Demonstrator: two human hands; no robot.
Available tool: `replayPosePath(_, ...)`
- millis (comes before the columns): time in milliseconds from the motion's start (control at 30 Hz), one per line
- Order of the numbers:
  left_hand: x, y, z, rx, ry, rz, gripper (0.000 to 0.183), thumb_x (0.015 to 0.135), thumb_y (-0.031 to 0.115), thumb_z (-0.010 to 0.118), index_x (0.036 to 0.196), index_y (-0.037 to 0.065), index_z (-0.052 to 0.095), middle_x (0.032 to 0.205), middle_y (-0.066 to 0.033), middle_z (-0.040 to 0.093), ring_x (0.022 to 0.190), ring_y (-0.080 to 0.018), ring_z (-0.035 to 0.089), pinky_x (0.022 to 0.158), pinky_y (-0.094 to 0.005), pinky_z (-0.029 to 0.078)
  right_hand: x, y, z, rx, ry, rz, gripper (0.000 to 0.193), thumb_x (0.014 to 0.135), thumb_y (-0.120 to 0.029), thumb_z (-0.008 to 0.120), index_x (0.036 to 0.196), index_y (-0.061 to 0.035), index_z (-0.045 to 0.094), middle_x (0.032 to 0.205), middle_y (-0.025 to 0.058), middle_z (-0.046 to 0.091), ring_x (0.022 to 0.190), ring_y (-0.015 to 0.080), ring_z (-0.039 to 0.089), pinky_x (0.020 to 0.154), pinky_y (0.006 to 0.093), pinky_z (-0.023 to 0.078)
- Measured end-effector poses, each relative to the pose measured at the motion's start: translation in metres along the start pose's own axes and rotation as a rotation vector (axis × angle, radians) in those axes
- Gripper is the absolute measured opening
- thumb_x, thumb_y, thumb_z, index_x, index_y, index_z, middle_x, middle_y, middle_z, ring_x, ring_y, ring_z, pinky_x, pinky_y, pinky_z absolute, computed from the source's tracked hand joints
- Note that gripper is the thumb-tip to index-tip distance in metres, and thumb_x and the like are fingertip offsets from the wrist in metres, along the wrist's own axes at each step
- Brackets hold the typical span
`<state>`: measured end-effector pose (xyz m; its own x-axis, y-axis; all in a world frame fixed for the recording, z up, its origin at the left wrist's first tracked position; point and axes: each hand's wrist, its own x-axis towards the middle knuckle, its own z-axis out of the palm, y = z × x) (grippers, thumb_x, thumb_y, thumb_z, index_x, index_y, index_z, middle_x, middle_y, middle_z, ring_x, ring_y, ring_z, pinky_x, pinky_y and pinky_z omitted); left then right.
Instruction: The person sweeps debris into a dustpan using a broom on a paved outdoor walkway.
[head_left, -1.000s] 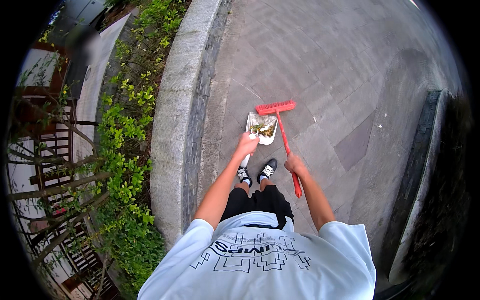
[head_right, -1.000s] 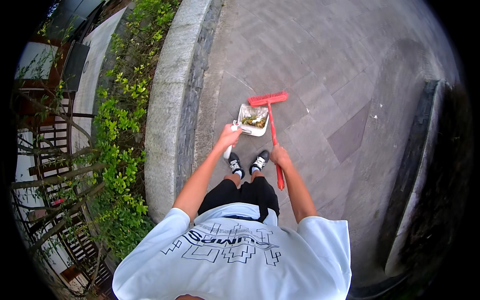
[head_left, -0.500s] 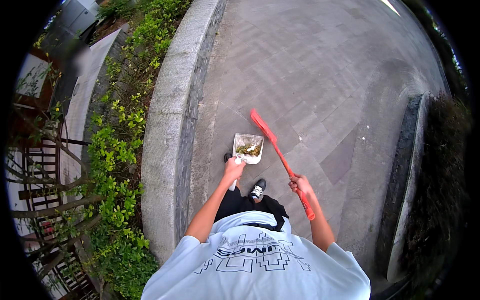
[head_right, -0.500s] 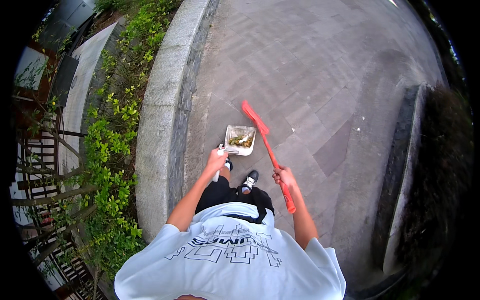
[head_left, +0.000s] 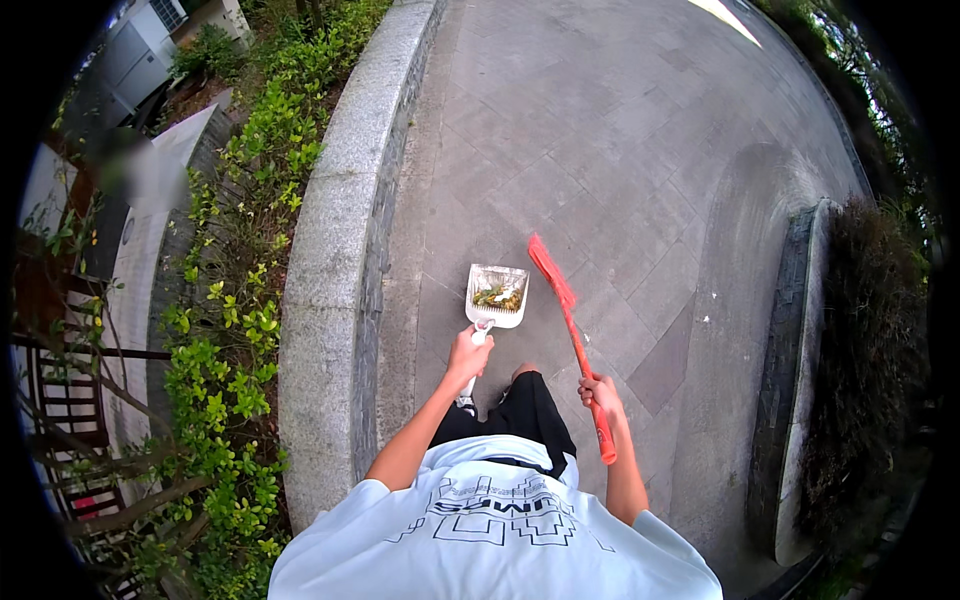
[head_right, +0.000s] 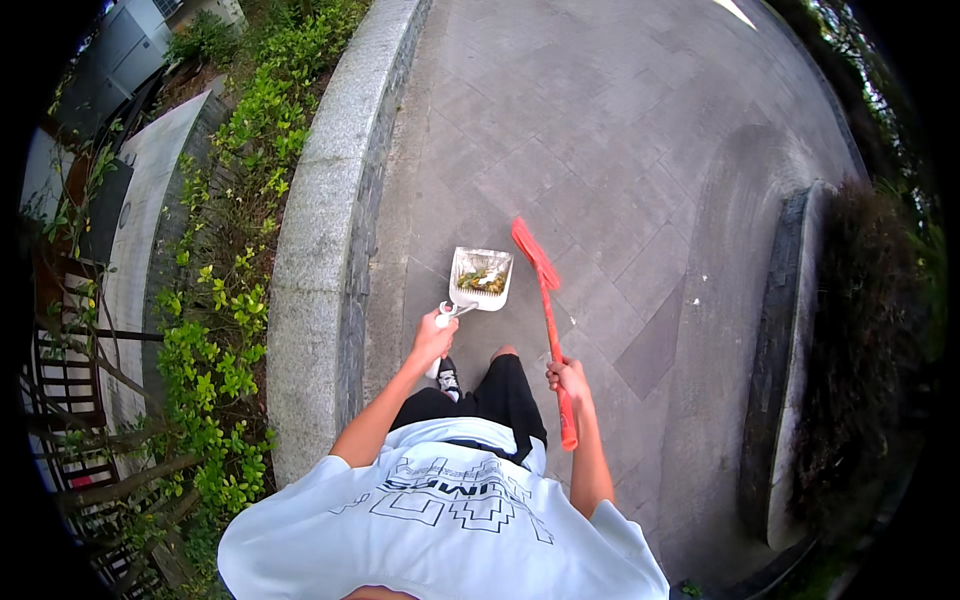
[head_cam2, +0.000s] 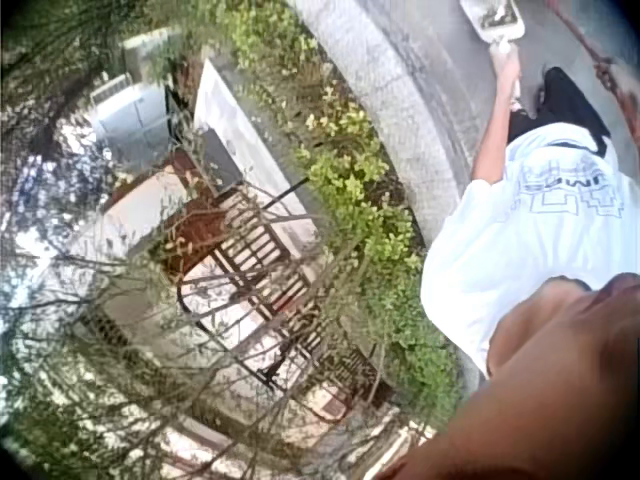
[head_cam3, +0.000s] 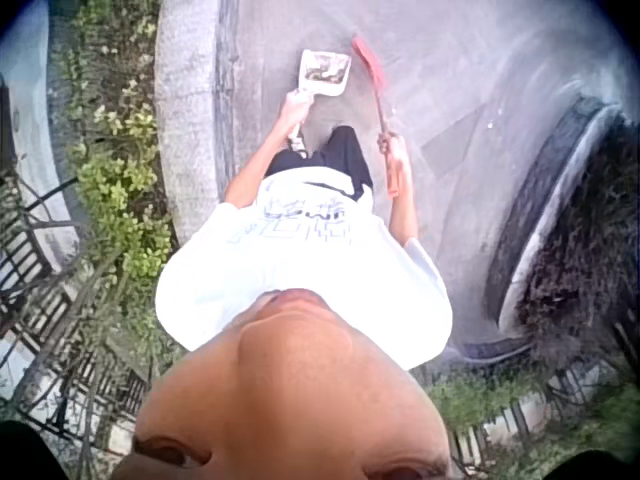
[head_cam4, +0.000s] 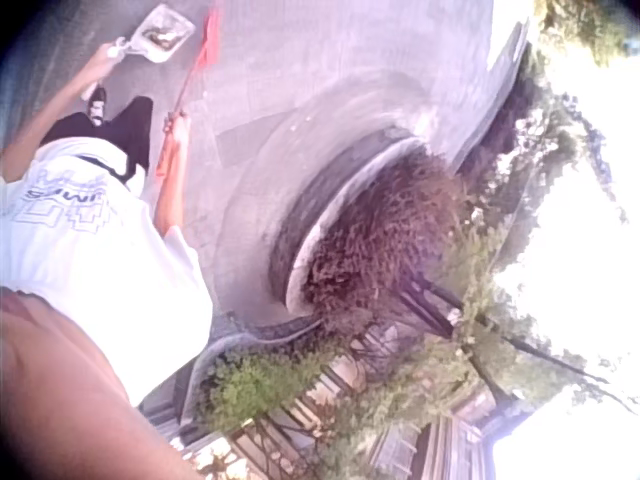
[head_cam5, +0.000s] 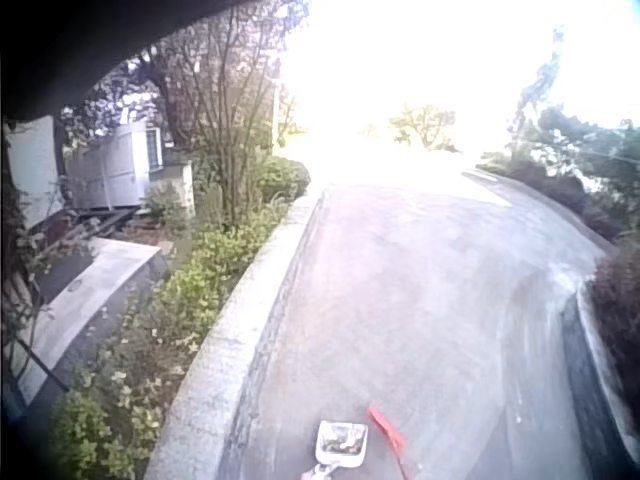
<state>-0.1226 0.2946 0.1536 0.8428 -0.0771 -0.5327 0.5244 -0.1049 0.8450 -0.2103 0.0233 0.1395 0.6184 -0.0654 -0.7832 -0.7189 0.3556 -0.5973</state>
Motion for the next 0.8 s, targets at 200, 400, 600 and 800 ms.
replayPosePath(200, 0.089, 0.055, -0.006, -0.144, 0.027, 0.01, 0.016, 0.08, 0.012, 0.052, 0.093, 0.003, 0.051, 0.047, 0.0011, 0.042, 0.033, -0.0077, 0.039, 0.029, -0.0244, 0.032, 0.07, -0.062, 0.017, -0.003, -0.01, -0.02, 0.013, 0.077, 0.0, 0.05, 0.087, 0.003, 0.044, 0.06, 0.0036, 0.046, 0.041, 0.0057, 0.039, 0.036, 0.0194, 0.033)
replayPosePath(400, 0.204, 0.118, 0.0, -0.143, 0.08, -0.036, 0.018, 0.081, 0.012, 0.053, 0.095, 0.003, 0.049, 0.049, 0.0012, 0.042, 0.034, -0.0067, 0.038, 0.029, -0.0236, 0.031, 0.18, -0.156, 0.024, -0.029, -0.109, 0.007, 0.017, 0.075, -0.001, 0.051, 0.09, 0.0044, 0.045, 0.06, 0.004, 0.047, 0.042, 0.0062, 0.039, 0.037, 0.02, 0.033)
replayPosePath(600, 0.282, 0.199, 0.012, -0.197, 0.221, -0.04, 0.012, 0.084, 0.016, 0.053, 0.078, 0.008, 0.045, 0.048, 0.0029, 0.037, 0.035, -0.0052, 0.033, 0.03, -0.0219, 0.026, 0.262, -0.283, 0.063, -0.069, -0.205, -0.032, 0.013, 0.075, -0.001, 0.051, 0.087, 0.0027, 0.046, 0.06, 0.0037, 0.046, 0.04, 0.0052, 0.038, 0.035, 0.0193, 0.032)
replayPosePath(800, 0.372, 0.257, -0.012, -0.212, 0.289, -0.023, 0.009, 0.083, 0.014, 0.051, 0.083, 0.005, 0.048, 0.047, 0.0026, 0.038, 0.034, -0.0058, 0.036, 0.029, -0.0225, 0.027, 0.343, -0.392, 0.106, -0.229, -0.277, -0.099, 0.016, 0.075, -0.001, 0.051, 0.09, 0.0026, 0.046, 0.059, 0.003, 0.046, 0.04, 0.0052, 0.038, 0.035, 0.0207, 0.034)
